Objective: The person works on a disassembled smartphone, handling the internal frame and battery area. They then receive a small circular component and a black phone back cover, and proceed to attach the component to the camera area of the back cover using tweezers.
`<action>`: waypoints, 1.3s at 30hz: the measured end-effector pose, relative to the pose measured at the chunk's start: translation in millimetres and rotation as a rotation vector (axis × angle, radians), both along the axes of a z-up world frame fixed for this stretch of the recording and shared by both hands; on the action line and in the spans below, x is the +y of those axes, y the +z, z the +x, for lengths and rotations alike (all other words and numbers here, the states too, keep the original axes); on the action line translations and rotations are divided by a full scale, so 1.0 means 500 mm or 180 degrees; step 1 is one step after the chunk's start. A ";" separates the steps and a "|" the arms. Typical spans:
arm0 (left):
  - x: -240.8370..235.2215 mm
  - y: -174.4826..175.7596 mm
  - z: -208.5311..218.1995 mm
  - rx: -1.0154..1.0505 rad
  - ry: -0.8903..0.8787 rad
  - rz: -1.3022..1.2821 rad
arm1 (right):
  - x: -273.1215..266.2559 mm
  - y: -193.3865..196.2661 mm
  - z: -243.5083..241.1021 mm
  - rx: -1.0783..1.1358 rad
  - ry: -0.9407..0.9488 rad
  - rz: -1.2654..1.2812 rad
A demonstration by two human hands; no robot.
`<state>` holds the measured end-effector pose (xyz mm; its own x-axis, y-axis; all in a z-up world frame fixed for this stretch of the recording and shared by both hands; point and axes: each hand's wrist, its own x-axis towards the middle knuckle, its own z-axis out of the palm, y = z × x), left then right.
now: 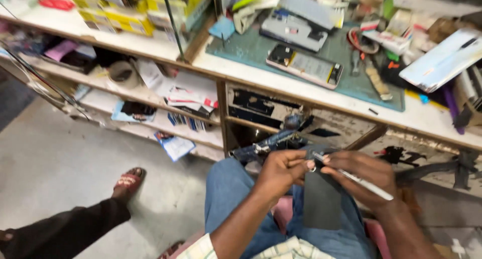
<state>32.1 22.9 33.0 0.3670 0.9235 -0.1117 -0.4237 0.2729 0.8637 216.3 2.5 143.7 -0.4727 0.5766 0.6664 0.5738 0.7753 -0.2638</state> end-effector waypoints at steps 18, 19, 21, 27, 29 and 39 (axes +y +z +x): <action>0.062 0.146 0.027 -0.0343 -0.0180 0.0327 | 0.039 0.105 0.031 -0.0060 -0.0204 0.0672; 0.061 0.142 0.029 -0.0324 -0.0188 0.0307 | 0.040 0.102 0.034 -0.0066 -0.0223 0.0663; 0.060 0.139 0.030 -0.0297 -0.0180 0.0298 | 0.043 0.096 0.040 0.0007 -0.0237 0.0572; 0.061 0.142 0.023 -0.0242 -0.0077 0.0247 | 0.087 0.088 0.070 0.0774 -0.0520 0.0115; 0.059 0.138 0.016 -0.0253 -0.0040 0.0261 | 0.118 0.090 0.078 0.1484 -0.0575 -0.0261; 0.025 0.077 -0.004 0.0020 0.0196 -0.0073 | 0.288 0.159 0.039 0.3606 0.0033 -0.1044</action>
